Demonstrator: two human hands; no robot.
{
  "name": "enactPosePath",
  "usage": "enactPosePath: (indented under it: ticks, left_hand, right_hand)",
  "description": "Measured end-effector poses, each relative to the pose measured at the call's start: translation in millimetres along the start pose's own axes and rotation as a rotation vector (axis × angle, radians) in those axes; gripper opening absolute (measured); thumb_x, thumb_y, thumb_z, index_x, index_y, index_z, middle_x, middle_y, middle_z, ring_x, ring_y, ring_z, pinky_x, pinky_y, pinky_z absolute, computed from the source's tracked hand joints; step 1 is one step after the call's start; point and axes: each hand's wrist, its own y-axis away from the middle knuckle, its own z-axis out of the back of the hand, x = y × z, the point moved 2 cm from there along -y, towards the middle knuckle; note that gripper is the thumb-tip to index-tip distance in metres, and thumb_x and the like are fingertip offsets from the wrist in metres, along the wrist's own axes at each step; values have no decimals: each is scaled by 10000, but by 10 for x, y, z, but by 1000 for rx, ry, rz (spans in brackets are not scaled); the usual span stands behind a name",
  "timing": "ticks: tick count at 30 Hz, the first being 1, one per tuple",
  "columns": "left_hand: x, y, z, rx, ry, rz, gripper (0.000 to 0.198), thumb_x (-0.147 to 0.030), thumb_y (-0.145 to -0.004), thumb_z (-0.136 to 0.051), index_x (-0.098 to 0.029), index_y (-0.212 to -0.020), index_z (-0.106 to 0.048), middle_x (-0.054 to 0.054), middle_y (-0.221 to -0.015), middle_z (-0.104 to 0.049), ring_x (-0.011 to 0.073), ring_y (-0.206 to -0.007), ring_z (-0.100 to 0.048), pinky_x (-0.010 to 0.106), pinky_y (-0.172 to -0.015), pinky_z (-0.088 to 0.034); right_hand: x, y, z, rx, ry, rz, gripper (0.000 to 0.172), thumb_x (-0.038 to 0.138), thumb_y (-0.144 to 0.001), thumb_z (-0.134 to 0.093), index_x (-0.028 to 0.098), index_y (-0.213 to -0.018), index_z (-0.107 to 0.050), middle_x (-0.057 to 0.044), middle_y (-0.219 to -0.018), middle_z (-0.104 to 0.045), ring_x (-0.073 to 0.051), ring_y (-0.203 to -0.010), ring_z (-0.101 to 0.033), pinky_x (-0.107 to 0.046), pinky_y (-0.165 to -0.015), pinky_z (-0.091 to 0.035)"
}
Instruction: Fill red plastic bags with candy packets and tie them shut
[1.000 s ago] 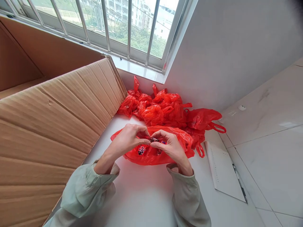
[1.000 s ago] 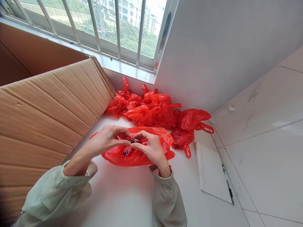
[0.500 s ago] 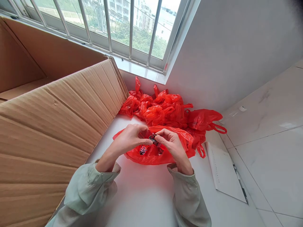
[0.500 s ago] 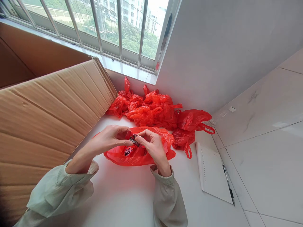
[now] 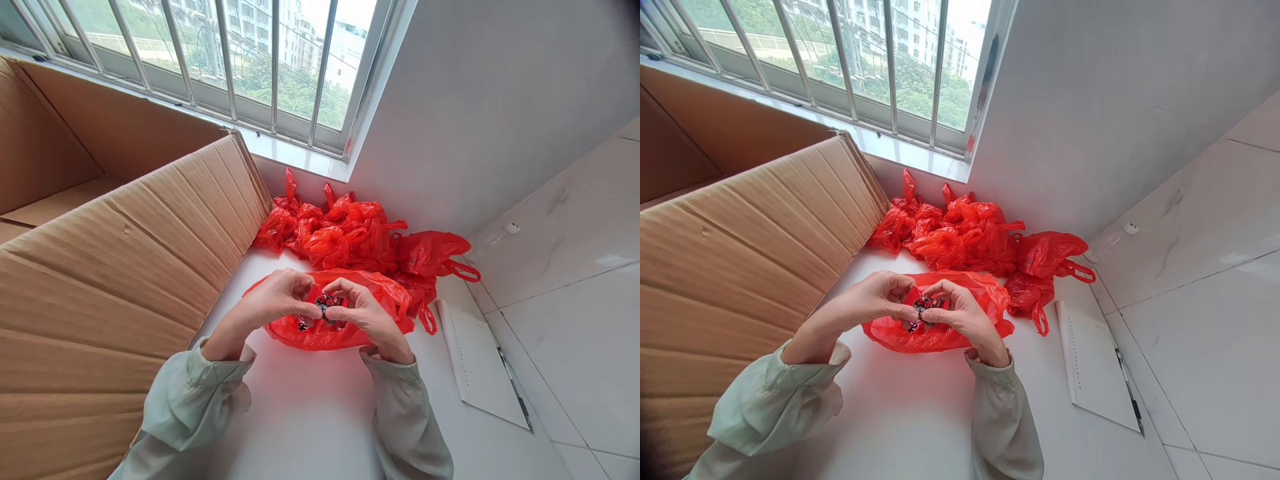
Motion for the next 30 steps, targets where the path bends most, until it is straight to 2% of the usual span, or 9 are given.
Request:
enactPosePath:
  ticks: [3, 6, 11, 15, 20, 23, 25, 27, 30]
  left_hand:
    - [3, 2, 11, 66, 99, 8, 375, -282, -661, -783, -196, -592, -425, -100, -516, -476, 158, -593, -663, 249, -567, -523]
    - [-4, 5, 17, 84, 115, 19, 347, -277, -650, -792, -189, -606, -459, -105, -518, -483, 150, -574, -657, 251, -568, -525]
    - [4, 18, 45, -23, 29, -24, 277, -293, -691, -763, -178, -647, -515, -71, -566, -540, 170, -617, -667, 261, -569, -507]
    - [2, 25, 69, -72, -69, -61, 223, -321, -774, -715, -164, -705, -572, -32, -631, -609, 180, -666, -682, 267, -600, -504]
    - [-37, 11, 37, 92, 102, -89, 280, -319, -743, -762, -170, -669, -537, -50, -605, -598, 128, -598, -620, 240, -585, -497]
    - [-57, 17, 22, 108, 149, -70, 314, -346, -729, -767, -180, -657, -509, -53, -604, -586, 136, -604, -618, 248, -593, -503]
    - [-61, 26, 25, 59, 47, -64, 288, -363, -754, -726, -186, -666, -516, -40, -623, -592, 156, -639, -626, 256, -611, -496]
    - [-51, 33, 37, -37, -200, -60, 219, -346, -766, -685, -191, -689, -550, -26, -630, -595, 166, -658, -605, 253, -613, -458]
    - [9, 34, 40, -137, -585, -43, 29, -198, -732, -617, -195, -712, -597, -16, -633, -582, 165, -644, -539, 258, -604, -371]
  right_hand:
    - [10, 18, -7, 38, -34, -2, 282, 249, -734, -773, 207, -962, -614, 33, -808, -661, -88, -610, -613, -228, -616, -492]
    - [12, 24, -8, 56, -33, -25, 312, 269, -729, -778, 215, -989, -612, 28, -811, -669, -91, -602, -609, -230, -607, -495]
    - [22, 5, -4, -41, 62, -25, 318, 334, -749, -760, 199, -1006, -631, 3, -810, -682, -109, -621, -607, -244, -610, -489]
    - [39, 10, -21, -126, 146, 32, 278, 331, -739, -763, 204, -953, -639, 23, -751, -655, -103, -588, -569, -227, -544, -448]
    - [72, 81, -37, -8, -27, 63, 270, 311, -728, -784, 209, -907, -609, 14, -842, -681, -112, -631, -633, -246, -609, -502]
    - [63, 91, -12, 16, -48, 56, 284, 322, -732, -782, 209, -912, -594, 13, -832, -684, -110, -597, -621, -251, -601, -498]
    - [37, 69, 8, -32, 47, 42, 279, 339, -750, -757, 211, -943, -601, 7, -835, -686, -121, -610, -614, -258, -601, -488]
    - [7, 35, 26, -142, 242, 55, 230, 345, -783, -712, 215, -950, -623, 8, -815, -683, -133, -624, -598, -266, -610, -471]
    - [-49, -28, 26, -310, 594, 96, 114, 285, -819, -657, 223, -914, -655, 8, -786, -683, -157, -676, -591, -280, -670, -448]
